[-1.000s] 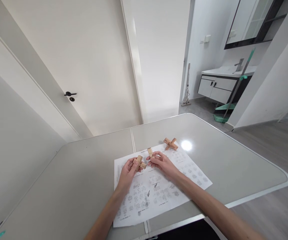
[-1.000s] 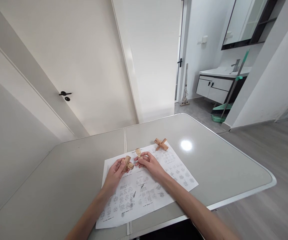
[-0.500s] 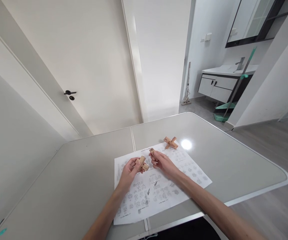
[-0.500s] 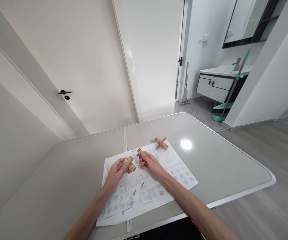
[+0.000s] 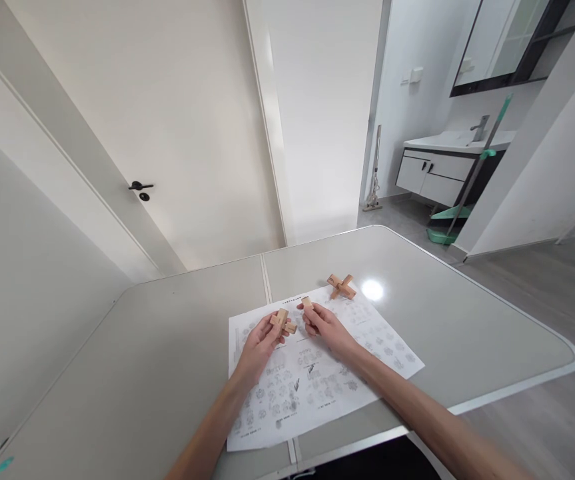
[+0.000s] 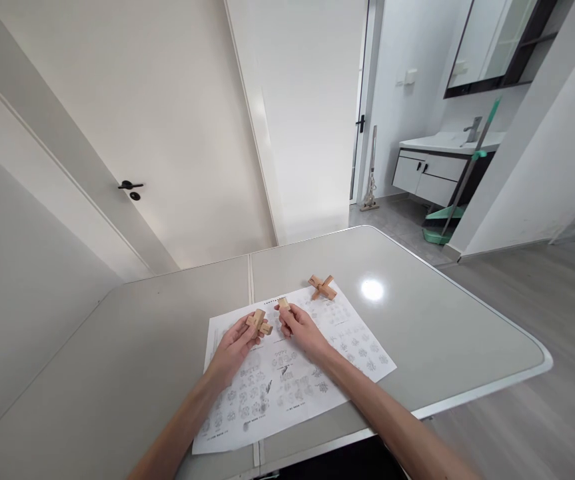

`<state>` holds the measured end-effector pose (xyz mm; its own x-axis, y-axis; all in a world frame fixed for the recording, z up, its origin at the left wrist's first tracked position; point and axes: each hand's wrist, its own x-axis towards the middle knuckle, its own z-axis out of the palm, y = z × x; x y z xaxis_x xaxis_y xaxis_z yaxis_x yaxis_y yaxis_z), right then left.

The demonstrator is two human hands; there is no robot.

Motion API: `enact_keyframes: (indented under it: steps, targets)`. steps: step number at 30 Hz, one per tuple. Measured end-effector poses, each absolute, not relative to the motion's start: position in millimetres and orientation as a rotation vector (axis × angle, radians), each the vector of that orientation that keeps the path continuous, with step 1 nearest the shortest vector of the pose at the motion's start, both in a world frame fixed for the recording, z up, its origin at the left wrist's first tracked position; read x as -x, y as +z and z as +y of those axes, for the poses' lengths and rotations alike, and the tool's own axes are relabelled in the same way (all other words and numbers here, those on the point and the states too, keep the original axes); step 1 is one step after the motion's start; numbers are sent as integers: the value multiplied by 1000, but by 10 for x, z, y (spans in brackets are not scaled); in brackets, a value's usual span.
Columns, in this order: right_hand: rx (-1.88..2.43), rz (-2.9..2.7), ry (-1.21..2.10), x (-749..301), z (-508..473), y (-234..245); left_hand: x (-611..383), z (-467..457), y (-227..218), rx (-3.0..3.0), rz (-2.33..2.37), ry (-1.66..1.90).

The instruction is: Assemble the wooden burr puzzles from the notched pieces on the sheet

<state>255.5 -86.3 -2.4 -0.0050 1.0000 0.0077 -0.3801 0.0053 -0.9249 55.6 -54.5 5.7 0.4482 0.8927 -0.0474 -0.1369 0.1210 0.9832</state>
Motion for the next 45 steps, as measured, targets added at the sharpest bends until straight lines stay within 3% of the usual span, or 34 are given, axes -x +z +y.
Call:
enact_keyframes:
  steps: [5,15,24,35,45]
  targets:
    - [883,-886,1410,-2545,-847,-68,-568,-563,72,-1215,827,850]
    - [1097,-1128,1091,-2584,-882,-57,-597,-600,59,-1373,911,794]
    - [1109,-1294,947,-2494,-982,-29,-574,-551,-31,-1469,1022,952]
    - [1149,-1356,1008,-2471,-1020,-48,-571,-643,23,-1540,975,884]
    - [1086,-1337,1069,-2483,-1008,-76,-570,-672,67,-2021,1037,995]
